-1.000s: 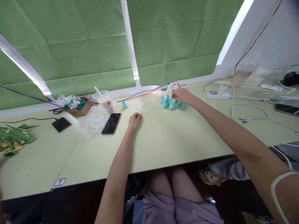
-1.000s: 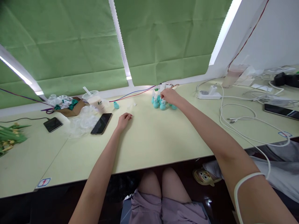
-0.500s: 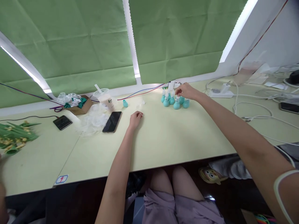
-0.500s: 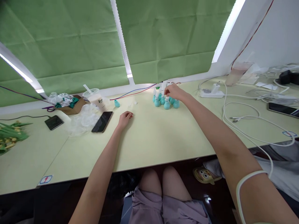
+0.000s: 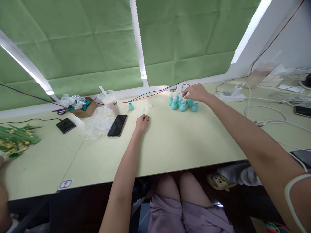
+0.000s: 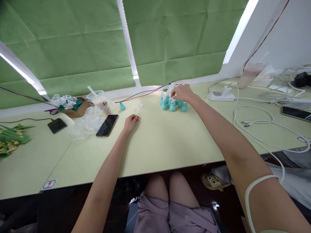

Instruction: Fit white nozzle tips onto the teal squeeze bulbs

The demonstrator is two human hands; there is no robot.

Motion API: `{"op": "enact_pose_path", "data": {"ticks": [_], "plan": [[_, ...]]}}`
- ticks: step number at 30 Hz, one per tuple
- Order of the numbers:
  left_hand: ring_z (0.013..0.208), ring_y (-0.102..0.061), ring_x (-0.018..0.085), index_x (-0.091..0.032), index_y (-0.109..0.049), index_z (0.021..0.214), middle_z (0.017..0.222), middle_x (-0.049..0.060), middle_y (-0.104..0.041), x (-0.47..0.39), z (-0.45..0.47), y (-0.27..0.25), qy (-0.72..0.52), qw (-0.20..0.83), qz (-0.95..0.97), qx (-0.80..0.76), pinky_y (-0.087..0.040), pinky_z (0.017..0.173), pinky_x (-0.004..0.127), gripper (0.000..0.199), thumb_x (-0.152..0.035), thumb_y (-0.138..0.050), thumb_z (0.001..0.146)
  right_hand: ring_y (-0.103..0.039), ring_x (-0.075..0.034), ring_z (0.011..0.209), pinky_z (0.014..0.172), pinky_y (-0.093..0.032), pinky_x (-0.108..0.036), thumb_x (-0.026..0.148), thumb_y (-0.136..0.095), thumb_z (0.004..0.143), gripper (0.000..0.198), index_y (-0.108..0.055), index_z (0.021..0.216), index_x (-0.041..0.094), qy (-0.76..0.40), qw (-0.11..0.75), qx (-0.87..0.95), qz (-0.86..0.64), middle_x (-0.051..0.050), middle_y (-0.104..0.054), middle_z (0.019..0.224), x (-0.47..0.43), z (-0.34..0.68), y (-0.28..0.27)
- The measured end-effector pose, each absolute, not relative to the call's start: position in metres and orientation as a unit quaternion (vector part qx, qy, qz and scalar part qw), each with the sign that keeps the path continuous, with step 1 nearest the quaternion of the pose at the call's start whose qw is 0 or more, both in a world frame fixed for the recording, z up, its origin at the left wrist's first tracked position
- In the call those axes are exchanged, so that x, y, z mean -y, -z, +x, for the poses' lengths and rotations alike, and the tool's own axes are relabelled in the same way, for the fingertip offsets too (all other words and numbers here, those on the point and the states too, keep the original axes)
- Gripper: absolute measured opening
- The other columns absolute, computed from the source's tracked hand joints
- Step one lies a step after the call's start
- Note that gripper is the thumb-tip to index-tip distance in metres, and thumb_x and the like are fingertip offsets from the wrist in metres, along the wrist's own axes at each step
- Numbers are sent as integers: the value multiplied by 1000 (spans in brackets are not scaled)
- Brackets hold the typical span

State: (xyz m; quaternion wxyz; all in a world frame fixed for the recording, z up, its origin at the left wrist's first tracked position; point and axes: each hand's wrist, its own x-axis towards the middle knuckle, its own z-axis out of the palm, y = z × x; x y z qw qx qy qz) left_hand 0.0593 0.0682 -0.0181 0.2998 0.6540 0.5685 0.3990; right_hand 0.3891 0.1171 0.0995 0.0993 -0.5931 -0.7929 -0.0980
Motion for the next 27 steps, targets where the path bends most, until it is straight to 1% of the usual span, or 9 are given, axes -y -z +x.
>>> {"op": "enact_pose_path", "data": {"ticks": [4, 7, 10, 12, 15, 18, 20, 24, 27], "plan": [[76, -60, 14, -18, -63, 83, 77, 4, -66, -69, 59, 20, -402, 303, 653, -566, -46, 76, 27, 21, -26, -44, 82, -56, -23, 89, 83, -31, -40, 26, -60, 76, 15, -71, 86, 23, 135, 111, 791, -586, -4, -66, 99, -109, 383, -105], [75, -59, 14, -18, -63, 82, 77, 3, -66, -69, 58, 22, -402, 302, 653, -567, -45, 75, 27, 21, -27, -44, 82, -56, -24, 89, 84, -29, -41, 25, -54, 80, 18, -69, 87, 21, 159, 173, 800, -552, -5, -65, 102, -104, 365, -106], [75, -59, 14, -18, -62, 82, 77, 3, -66, -69, 57, 23, -404, 301, 655, -563, -45, 75, 26, 21, -26, -43, 83, -54, -25, 97, 86, -29, -39, 23, -47, 84, 22, -66, 95, 21, 141, 222, 822, -506, -7, -64, 106, -104, 325, -94], [74, -59, 14, -18, -62, 83, 76, 4, -65, -70, 57, 24, -407, 301, 657, -558, -45, 73, 26, 20, -25, -43, 83, -54, -25, 99, 85, -31, -36, 21, -48, 83, 26, -63, 104, 20, 110, 200, 842, -489, -8, -63, 109, -109, 291, -77], [72, -59, 14, -17, -62, 83, 75, 4, -65, -71, 55, 26, -412, 298, 659, -555, -45, 73, 25, 19, -23, -44, 82, -52, -27, 105, 84, -33, -36, 24, -53, 82, 46, -48, 127, 16, 80, 166, 831, -524, -13, -56, 120, -127, 243, -44], [71, -59, 13, -16, -62, 83, 74, 3, -64, -73, 55, 29, -416, 299, 657, -553, -45, 72, 25, 19, -22, -44, 82, -47, -28, 112, 88, -32, -38, 25, -51, 85, 47, -45, 131, 18, 47, 172, 810, -558, -13, -54, 124, -149, 212, -17], [70, -59, 13, -16, -62, 83, 73, 3, -64, -74, 55, 30, -419, 300, 656, -552, -46, 72, 25, 20, -22, -43, 83, -46, -27, 113, 90, -30, -40, 24, -48, 86, 42, -50, 127, 21, 34, 186, 796, -575, -11, -56, 122, -162, 201, -6], [70, -58, 13, -17, -62, 83, 73, 3, -64, -74, 55, 32, -416, 302, 653, -557, -46, 71, 25, 20, -24, -43, 85, -49, -27, 104, 89, -27, -44, 22, -50, 84, 23, -66, 100, 21, 23, 213, 783, -585, -9, -65, 107, -173, 199, 4], [69, -57, 12, -18, -61, 89, 75, 2, -64, -73, 56, 30, -417, 294, 651, -562, -45, 70, 25, 17, -21, -45, 84, -48, -27, 106, 90, -27, -44, 26, -56, 82, 18, -69, 93, 22, 23, 283, 776, -564, -10, -64, 109, -166, 206, 2]]}}
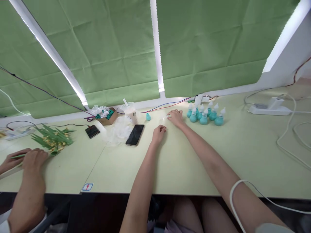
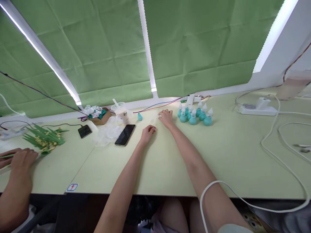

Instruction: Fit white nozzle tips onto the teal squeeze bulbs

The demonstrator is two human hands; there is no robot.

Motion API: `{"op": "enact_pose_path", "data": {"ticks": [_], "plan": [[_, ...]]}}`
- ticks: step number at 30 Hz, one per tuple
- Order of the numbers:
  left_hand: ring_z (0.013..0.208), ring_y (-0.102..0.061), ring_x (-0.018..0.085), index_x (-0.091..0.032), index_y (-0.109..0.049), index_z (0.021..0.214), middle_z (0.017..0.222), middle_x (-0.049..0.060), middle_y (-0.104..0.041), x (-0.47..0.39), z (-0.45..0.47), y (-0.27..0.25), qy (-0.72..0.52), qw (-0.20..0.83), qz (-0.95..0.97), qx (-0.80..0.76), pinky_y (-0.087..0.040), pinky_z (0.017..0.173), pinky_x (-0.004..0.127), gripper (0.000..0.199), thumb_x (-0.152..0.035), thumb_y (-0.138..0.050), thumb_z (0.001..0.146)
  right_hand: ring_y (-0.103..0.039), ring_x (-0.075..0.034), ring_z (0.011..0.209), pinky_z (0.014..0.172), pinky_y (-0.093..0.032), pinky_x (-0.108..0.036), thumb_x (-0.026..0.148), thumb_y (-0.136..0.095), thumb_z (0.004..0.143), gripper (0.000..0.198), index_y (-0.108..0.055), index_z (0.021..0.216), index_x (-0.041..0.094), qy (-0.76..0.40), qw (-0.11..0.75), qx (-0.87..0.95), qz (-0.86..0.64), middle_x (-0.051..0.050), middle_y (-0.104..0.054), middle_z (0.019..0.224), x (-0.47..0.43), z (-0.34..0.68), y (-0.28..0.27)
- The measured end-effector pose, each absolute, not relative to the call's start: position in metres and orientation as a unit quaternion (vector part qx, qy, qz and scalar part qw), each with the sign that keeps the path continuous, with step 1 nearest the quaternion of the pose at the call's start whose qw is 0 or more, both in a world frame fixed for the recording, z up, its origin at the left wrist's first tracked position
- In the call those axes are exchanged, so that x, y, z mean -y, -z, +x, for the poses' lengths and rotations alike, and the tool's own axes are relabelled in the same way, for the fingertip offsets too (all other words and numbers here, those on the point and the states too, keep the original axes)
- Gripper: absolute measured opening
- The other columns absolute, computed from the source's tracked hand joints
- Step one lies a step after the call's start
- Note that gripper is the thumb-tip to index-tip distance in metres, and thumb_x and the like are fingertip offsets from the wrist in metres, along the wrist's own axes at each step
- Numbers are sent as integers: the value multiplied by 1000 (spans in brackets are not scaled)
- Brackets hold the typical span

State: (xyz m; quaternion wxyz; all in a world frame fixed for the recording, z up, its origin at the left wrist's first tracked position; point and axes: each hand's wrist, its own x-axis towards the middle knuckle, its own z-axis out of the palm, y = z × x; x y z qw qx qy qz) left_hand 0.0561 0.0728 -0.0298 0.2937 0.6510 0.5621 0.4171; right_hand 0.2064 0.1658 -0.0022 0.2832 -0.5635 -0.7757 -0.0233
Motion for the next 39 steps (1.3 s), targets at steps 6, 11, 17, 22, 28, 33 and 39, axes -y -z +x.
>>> {"op": "enact_pose_path", "data": {"ticks": [6, 11, 17, 22, 28, 33, 39], "plan": [[65, -54, 9, -22, -51, 116, 94, 2, -63, -69, 59, 23, -453, 246, 653, -554, -45, 67, 23, 39, -19, -58, 78, -58, -20, 88, 82, -40, -35, 32, -65, 74, 20, -69, 91, 22, -224, 421, 736, -480, -4, -68, 90, -128, 220, -4], [69, -55, 10, -20, -63, 98, 87, 1, -64, -63, 63, 15, -469, 217, 673, -529, -44, 67, 22, 23, -21, -64, 75, -61, -15, 72, 73, -46, -29, 35, -70, 66, 25, -69, 84, 18, -474, 439, 645, -409, -4, -70, 78, -99, 222, 14], [66, -54, 10, -19, -66, 87, 81, 1, -64, -62, 62, 14, -449, 224, 686, -527, -43, 63, 23, 16, -27, -67, 73, -63, -16, 76, 78, -47, -31, 30, -69, 68, 16, -69, 80, 19, -473, 447, 635, -417, -4, -71, 80, -95, 220, 33], [78, -56, 12, -20, -67, 89, 94, 3, -62, -61, 64, 12, -462, 182, 681, -538, -44, 69, 24, 18, -26, -69, 72, -63, -15, 71, 77, -48, -30, 29, -74, 63, 17, -69, 75, 18, -535, 440, 602, -397, -3, -71, 75, -97, 221, 25], [79, -60, 14, -18, -68, 92, 95, 5, -68, -58, 65, 5, -503, 221, 636, -542, -46, 69, 25, 20, -28, -67, 74, -63, -14, 71, 77, -49, -30, 28, -71, 69, 23, -68, 90, 18, -564, 394, 622, -373, -4, -71, 84, -109, 222, 19], [82, -61, 13, -18, -66, 102, 99, 6, -68, -59, 62, 2, -541, 198, 591, -564, -47, 68, 23, 25, -25, -58, 79, -62, -18, 88, 81, -46, -32, 21, -57, 79, 25, -66, 103, 23, -273, 401, 671, -561, -4, -69, 97, -149, 226, 17], [73, -54, 11, -22, -67, 105, 95, 3, -64, -62, 60, 8, -493, 171, 646, -557, -44, 64, 22, 29, -20, -60, 77, -63, -21, 93, 82, -46, -32, 28, -62, 77, 25, -69, 100, 23, -211, 331, 677, -623, -6, -70, 98, -188, 215, 11]]}}
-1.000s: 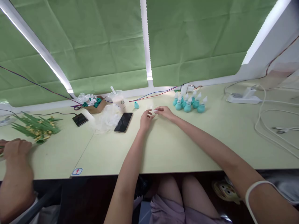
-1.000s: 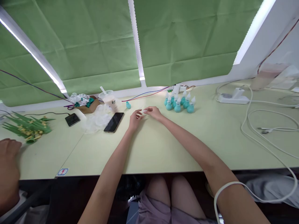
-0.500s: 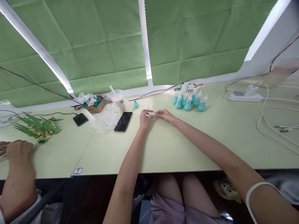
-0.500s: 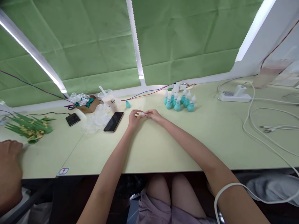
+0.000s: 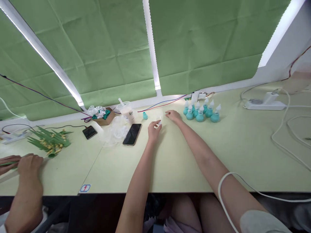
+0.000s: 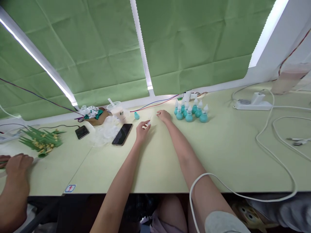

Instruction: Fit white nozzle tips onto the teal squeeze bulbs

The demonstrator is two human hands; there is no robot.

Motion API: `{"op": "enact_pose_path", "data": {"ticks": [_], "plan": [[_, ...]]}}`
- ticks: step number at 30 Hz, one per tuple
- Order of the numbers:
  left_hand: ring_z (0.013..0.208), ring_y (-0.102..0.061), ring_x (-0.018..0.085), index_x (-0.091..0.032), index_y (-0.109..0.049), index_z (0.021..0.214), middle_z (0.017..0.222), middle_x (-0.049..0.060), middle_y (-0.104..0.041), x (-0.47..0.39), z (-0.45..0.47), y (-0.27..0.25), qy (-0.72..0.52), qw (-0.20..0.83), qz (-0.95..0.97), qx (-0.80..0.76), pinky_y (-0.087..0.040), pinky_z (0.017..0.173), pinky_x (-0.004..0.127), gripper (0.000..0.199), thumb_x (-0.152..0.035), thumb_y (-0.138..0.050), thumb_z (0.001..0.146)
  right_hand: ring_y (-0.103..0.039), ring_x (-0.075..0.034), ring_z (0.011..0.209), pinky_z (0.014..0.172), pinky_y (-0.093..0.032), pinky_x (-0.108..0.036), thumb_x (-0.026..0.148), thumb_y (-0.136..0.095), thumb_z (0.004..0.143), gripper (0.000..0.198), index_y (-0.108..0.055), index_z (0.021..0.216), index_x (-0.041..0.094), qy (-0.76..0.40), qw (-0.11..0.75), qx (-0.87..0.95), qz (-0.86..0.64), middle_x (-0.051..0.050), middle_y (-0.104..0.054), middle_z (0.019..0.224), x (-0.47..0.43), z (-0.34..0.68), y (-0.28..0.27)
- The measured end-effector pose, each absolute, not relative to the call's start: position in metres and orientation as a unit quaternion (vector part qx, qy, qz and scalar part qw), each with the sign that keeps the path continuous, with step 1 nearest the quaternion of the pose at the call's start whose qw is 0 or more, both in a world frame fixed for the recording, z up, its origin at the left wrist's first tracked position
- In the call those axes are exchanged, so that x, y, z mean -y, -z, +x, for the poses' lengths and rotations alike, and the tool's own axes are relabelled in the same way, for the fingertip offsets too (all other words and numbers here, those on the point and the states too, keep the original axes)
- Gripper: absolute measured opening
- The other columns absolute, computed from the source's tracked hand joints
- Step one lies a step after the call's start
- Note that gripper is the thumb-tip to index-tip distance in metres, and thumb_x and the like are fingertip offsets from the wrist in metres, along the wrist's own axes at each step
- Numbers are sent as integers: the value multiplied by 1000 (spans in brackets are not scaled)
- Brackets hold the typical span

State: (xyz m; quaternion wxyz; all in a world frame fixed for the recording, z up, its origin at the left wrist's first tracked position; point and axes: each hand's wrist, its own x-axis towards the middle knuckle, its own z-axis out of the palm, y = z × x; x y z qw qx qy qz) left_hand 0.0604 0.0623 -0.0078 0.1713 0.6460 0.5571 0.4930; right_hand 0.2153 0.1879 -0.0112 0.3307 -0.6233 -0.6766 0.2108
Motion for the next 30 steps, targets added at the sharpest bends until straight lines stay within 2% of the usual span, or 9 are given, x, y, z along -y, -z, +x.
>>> {"op": "enact_pose_path", "data": {"ticks": [5, 8, 12, 14, 17, 21, 26, 30], "plan": [[76, -52, 12, -26, -66, 108, 94, 3, -61, -62, 62, 12, -453, 171, 673, -560, -44, 67, 24, 32, -18, -58, 78, -64, -19, 88, 81, -46, -31, 16, -60, 74, 13, -71, 79, 18, -201, 370, 681, -599, -9, -71, 90, -197, 204, 17], [74, -52, 12, -25, -67, 105, 91, 3, -62, -63, 63, 15, -448, 175, 682, -551, -44, 67, 25, 32, -16, -63, 75, -65, -16, 79, 79, -48, -28, 14, -59, 74, 13, -71, 77, 17, -204, 390, 685, -580, -8, -72, 85, -194, 207, 17], [70, -51, 12, -23, -70, 96, 87, 2, -66, -62, 65, 14, -441, 174, 689, -549, -44, 69, 26, 27, -16, -69, 70, -63, -13, 58, 65, -51, -26, 21, -61, 74, 12, -69, 81, 17, -285, 447, 671, -519, -5, -71, 80, -164, 218, 10], [70, -52, 12, -23, -70, 89, 87, 1, -67, -61, 67, 12, -438, 173, 696, -541, -44, 69, 26, 21, -16, -70, 69, -64, -14, 58, 64, -51, -27, 27, -65, 71, 14, -69, 80, 17, -359, 495, 651, -449, -5, -72, 82, -137, 226, 8], [72, -54, 12, -22, -70, 85, 87, 1, -68, -57, 73, 9, -436, 178, 710, -523, -44, 70, 25, 19, -13, -69, 68, -66, -17, 66, 67, -52, -30, 35, -70, 67, 23, -70, 83, 18, -413, 513, 642, -393, -6, -72, 85, -93, 243, 7], [71, -59, 12, -22, -70, 84, 83, 0, -69, -49, 83, 9, -408, 192, 736, -505, -45, 69, 24, 17, -13, -66, 70, -64, -20, 72, 70, -49, -32, 37, -71, 66, 19, -71, 77, 21, -374, 502, 651, -430, -5, -71, 80, -53, 265, 9], [73, -59, 13, -23, -70, 84, 81, 0, -69, -43, 90, 8, -371, 170, 770, -490, -44, 69, 24, 14, -17, -66, 72, -57, -16, 70, 64, -43, -29, 45, -67, 70, 22, -71, 72, 23, -265, 506, 685, -451, -4, -67, 86, -43, 271, 10], [73, -59, 14, -22, -70, 85, 82, 2, -69, -41, 93, 7, -371, 159, 778, -482, -45, 69, 24, 12, -23, -66, 74, -52, -14, 64, 60, -40, -28, 46, -66, 72, 24, -71, 72, 23, -269, 488, 716, -421, -3, -63, 76, -41, 265, 8]]}}
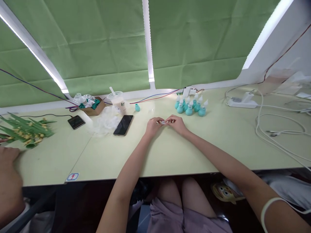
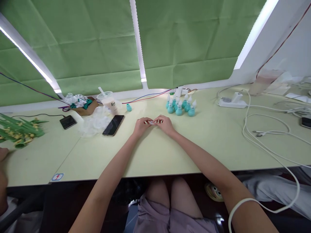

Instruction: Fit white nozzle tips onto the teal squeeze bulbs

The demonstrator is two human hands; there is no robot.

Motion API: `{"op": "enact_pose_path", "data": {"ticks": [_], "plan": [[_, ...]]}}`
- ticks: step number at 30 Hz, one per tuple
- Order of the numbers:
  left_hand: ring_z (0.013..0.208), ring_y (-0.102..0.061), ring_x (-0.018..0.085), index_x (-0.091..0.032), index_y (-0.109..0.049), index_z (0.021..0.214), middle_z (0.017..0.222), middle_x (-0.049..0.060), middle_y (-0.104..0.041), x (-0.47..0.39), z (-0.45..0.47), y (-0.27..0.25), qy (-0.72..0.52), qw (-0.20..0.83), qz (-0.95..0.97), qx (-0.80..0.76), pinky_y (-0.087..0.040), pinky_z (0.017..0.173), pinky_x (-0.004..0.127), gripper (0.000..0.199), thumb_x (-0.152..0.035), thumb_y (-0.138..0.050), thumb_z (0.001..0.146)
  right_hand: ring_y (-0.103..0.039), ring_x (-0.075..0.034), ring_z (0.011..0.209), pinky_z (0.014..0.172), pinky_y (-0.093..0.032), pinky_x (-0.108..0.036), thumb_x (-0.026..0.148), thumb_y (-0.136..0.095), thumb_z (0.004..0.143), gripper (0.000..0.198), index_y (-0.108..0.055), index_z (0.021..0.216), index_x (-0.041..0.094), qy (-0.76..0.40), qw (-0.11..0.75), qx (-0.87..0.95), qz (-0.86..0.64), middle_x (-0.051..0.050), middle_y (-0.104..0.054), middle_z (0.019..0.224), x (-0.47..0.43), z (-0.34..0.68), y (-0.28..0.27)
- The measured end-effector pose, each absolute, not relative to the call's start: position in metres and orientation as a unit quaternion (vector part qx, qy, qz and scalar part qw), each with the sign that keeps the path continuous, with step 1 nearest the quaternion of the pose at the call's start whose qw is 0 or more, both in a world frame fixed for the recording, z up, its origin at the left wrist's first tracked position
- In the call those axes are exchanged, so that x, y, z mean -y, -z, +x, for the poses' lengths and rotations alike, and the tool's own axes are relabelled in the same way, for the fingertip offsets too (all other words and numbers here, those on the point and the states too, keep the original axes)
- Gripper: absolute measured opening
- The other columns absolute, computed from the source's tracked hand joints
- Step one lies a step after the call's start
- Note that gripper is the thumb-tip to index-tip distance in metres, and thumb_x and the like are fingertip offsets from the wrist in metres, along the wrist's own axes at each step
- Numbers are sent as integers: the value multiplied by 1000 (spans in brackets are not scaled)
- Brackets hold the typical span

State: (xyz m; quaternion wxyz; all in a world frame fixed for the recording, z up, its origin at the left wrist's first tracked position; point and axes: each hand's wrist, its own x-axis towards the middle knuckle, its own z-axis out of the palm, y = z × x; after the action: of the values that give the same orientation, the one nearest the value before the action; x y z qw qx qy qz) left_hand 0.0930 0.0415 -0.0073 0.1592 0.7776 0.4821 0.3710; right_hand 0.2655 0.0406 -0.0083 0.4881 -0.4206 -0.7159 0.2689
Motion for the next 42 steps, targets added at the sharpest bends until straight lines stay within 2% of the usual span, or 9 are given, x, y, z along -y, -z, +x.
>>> {"op": "enact_pose_path", "data": {"ticks": [4, 13, 20, 25, 30, 36, 42], "plan": [[73, -60, 13, -22, -69, 86, 82, 1, -70, -40, 97, 8, -358, 151, 794, -467, -45, 70, 24, 11, -23, -64, 75, -56, -14, 68, 65, -40, -28, 44, -65, 73, 22, -71, 72, 23, -270, 489, 715, -421, -2, -67, 78, -36, 264, 6], [70, -59, 12, -22, -70, 84, 80, 0, -70, -40, 99, 10, -398, 133, 791, -444, -46, 67, 24, 11, -29, -66, 77, -55, -13, 64, 63, -40, -27, 43, -66, 74, 21, -72, 72, 24, -234, 478, 727, -434, -1, -70, 79, -36, 268, 6], [66, -59, 11, -19, -70, 85, 78, 2, -69, -42, 99, 11, -418, 119, 784, -444, -46, 64, 23, 11, -24, -68, 75, -56, -14, 67, 68, -42, -28, 43, -69, 72, 21, -74, 79, 25, -251, 488, 723, -419, -1, -70, 81, -36, 270, 7], [65, -58, 11, -21, -70, 87, 76, 1, -68, -41, 100, 10, -420, 95, 788, -439, -46, 64, 23, 12, -20, -68, 75, -55, -16, 72, 69, -42, -29, 42, -71, 69, 18, -74, 75, 25, -290, 518, 694, -407, -3, -68, 79, -38, 269, 7], [63, -58, 11, -23, -72, 87, 72, 0, -67, -39, 101, 11, -426, 77, 782, -448, -46, 64, 23, 15, -18, -69, 74, -59, -17, 81, 72, -43, -29, 41, -76, 61, 20, -73, 70, 23, -373, 517, 648, -417, -4, -67, 85, -41, 268, 7], [62, -58, 11, -23, -72, 85, 72, 1, -68, -41, 103, 11, -461, 56, 762, -451, -46, 63, 23, 12, -22, -71, 73, -63, -17, 79, 79, -47, -32, 40, -79, 56, 35, -71, 85, 21, -482, 523, 577, -402, -4, -70, 90, -40, 269, 8], [64, -60, 12, -22, -72, 85, 78, 2, -71, -41, 104, 9, -461, 63, 772, -434, -47, 61, 24, 10, -25, -68, 77, -65, -20, 87, 88, -47, -36, 39, -80, 56, 35, -72, 84, 20, -503, 531, 557, -393, -5, -72, 92, -37, 270, 4]]}}
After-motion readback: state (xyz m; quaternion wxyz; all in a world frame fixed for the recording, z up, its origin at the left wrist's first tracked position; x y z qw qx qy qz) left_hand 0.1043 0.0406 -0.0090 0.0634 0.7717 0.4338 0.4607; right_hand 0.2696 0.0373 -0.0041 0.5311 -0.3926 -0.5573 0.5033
